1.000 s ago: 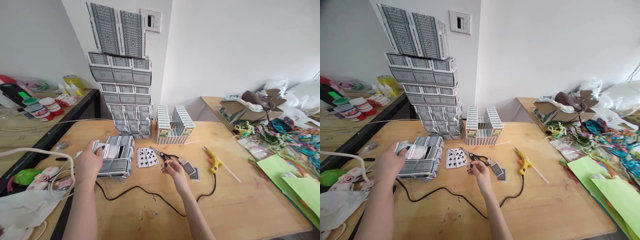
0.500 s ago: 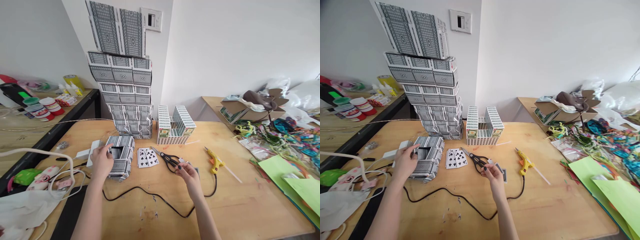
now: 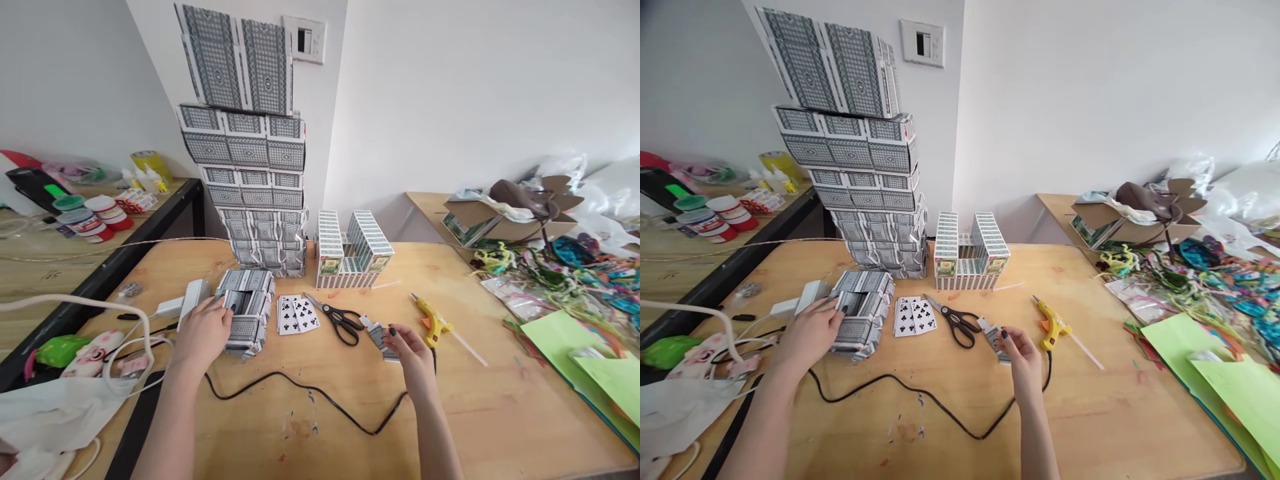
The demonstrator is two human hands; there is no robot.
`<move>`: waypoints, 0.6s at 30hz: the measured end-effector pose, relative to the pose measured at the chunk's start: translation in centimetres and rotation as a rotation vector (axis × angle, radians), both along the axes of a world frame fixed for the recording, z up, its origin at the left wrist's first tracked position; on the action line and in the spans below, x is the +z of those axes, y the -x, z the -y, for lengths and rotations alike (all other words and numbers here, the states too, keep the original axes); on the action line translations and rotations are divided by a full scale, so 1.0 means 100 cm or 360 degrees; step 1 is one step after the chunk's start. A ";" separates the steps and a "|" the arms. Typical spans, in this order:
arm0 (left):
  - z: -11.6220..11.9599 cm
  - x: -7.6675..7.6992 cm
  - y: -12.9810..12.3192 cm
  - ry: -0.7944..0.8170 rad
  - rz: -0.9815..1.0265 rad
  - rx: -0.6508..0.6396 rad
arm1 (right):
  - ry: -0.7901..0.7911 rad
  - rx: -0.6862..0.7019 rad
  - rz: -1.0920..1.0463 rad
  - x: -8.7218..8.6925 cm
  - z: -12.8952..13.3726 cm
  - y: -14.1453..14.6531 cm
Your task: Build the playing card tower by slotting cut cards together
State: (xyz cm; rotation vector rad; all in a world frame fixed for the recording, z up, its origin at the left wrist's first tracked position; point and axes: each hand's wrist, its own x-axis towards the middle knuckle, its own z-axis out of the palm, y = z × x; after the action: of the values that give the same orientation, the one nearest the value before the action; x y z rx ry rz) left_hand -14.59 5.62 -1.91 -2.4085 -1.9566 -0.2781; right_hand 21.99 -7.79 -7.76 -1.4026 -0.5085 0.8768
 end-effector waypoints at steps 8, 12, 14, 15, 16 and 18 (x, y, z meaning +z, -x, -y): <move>-0.006 0.000 -0.001 -0.0126 0.0590 0.0070 | -0.0028 -0.0087 -0.0031 -0.002 0.003 -0.014; -0.013 0.005 -0.004 0.0050 0.0589 0.0210 | -0.0011 -0.0073 -0.0041 -0.003 0.004 -0.013; -0.018 0.008 -0.005 0.0178 0.0528 0.0378 | 0.0002 -0.0056 -0.0036 -0.003 0.005 -0.011; -0.021 0.009 -0.005 0.0231 0.0477 0.0432 | 0.0007 -0.0050 -0.0033 -0.003 0.005 -0.011; -0.023 0.010 -0.005 0.0278 0.0424 0.0456 | 0.0009 -0.0045 -0.0031 -0.003 0.005 -0.011; -0.028 0.013 -0.004 0.0353 0.0385 0.0452 | 0.0009 -0.0043 -0.0030 -0.004 0.005 -0.012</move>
State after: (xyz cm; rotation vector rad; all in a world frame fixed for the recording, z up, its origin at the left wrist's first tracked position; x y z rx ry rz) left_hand -14.23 8.45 -0.63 -2.2635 -2.5262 -0.3753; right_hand 23.16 -8.33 -8.15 -1.4018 -0.4720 0.8697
